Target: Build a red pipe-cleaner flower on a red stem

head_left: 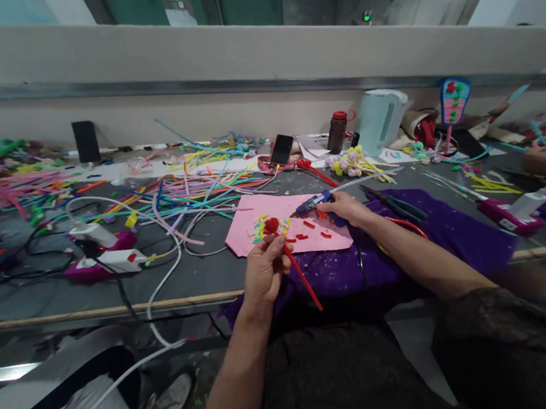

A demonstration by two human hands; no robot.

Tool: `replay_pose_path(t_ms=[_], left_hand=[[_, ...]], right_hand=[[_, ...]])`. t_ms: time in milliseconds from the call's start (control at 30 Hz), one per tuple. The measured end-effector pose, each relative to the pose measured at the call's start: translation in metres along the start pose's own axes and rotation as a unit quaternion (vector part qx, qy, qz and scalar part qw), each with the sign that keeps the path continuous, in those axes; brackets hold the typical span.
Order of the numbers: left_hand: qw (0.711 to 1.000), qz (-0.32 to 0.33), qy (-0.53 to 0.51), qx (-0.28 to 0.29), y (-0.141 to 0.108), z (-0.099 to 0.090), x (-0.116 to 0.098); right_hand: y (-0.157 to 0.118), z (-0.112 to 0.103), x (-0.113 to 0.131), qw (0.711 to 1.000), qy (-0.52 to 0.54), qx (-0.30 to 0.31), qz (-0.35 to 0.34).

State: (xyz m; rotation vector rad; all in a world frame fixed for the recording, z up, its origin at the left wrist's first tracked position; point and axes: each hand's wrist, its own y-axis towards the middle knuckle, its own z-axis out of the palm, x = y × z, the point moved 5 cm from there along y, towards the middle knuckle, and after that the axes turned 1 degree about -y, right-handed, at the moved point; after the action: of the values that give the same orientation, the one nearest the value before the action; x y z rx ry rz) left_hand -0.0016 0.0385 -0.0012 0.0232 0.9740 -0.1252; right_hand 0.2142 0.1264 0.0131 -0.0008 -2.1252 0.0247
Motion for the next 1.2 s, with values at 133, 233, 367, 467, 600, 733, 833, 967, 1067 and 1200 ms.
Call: replay_pose_path(t_ms=[133,233,367,467,600,733,833,967,1067,1200], left_hand=[[1.000,0.004,-0.004,0.011,0.000,0.001,0.000],[1.000,0.004,-0.004,0.010,0.000,0.001,0.000],[1.000,-0.001,0.009,0.007,0.000,0.000,0.001],[1.000,0.000,0.013,0.007,0.000,0.000,0.001],[1.000,0.001,0.012,0.010,-0.001,0.002,0.000],[1.000,-0.002,0.007,0.013,-0.002,0.002,-0.001],[1.000,0.000,0.005,0.013,-0.002,0.002,-0.002],[1.000,-0.006,-0.004,0.021,-0.002,0.003,-0.001],[1.000,-0.011,-0.005,0.017,-0.002,0.002,0.000],[1.000,-0.013,0.002,-0.002,-0.002,0.002,0.000]], right_hand=[[-0.002,-0.013,0.003,0.992,-0.113,-0.060,0.007],[-0.015,-0.022,0.014,0.951,-0.283,-0.120,-0.007],[-0.035,-0.005,0.043,0.868,-0.465,-0.112,-0.136],[-0.041,0.028,0.062,0.851,-0.452,0.018,-0.266],[-0.036,0.057,0.072,0.819,-0.468,0.099,-0.318],[-0.035,0.066,0.071,0.813,-0.477,0.117,-0.314],[-0.038,0.069,0.070,0.814,-0.479,0.108,-0.309],[-0.039,0.068,0.069,0.820,-0.475,0.084,-0.309],[-0.037,0.060,0.066,0.835,-0.455,0.056,-0.304],[-0.033,0.046,0.060,0.862,-0.416,0.023,-0.288]])
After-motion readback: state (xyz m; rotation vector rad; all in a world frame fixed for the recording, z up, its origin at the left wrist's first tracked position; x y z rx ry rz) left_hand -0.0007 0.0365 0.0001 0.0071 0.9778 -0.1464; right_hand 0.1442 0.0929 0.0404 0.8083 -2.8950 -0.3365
